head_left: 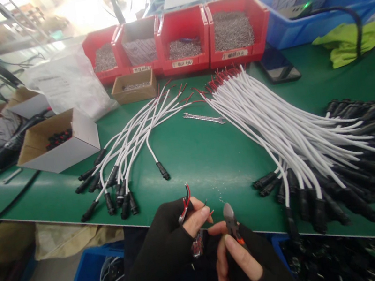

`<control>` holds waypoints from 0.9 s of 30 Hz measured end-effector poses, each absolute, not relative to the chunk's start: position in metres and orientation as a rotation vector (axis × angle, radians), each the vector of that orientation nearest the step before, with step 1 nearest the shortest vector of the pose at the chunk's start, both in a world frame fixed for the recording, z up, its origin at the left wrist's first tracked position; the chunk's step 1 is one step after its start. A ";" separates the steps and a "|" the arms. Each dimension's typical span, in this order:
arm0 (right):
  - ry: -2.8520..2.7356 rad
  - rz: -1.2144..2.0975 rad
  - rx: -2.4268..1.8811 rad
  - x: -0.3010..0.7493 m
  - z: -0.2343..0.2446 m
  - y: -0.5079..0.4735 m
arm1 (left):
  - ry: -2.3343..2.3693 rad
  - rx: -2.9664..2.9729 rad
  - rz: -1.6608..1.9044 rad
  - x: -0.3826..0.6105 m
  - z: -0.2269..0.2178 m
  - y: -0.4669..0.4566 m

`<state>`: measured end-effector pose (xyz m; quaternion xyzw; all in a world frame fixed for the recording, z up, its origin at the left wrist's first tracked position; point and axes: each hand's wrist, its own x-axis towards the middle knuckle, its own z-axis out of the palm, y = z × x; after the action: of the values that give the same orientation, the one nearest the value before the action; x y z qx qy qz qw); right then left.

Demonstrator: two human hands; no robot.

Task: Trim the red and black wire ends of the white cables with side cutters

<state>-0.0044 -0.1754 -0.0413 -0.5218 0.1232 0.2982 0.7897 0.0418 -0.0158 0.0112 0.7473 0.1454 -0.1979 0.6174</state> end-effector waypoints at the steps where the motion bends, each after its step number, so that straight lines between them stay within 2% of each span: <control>1: 0.266 0.622 -1.097 -0.005 -0.040 -0.175 | 0.331 1.721 -0.461 0.042 0.011 -0.016; 8: 0.291 0.672 -1.009 -0.006 -0.038 -0.174 | 0.305 1.717 -0.449 0.041 0.012 -0.015; 16: 0.005 0.650 -1.426 -0.004 -0.045 -0.193 | 0.133 1.567 -0.696 0.037 0.004 -0.001; 27: -0.162 0.701 -1.594 -0.001 -0.049 -0.208 | 0.035 1.344 -0.783 0.042 0.004 0.008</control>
<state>-0.0010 -0.2077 -0.0493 -0.6993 -0.0710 0.3077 0.6413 0.0422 0.0082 0.0038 0.6063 0.0160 -0.3531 0.7124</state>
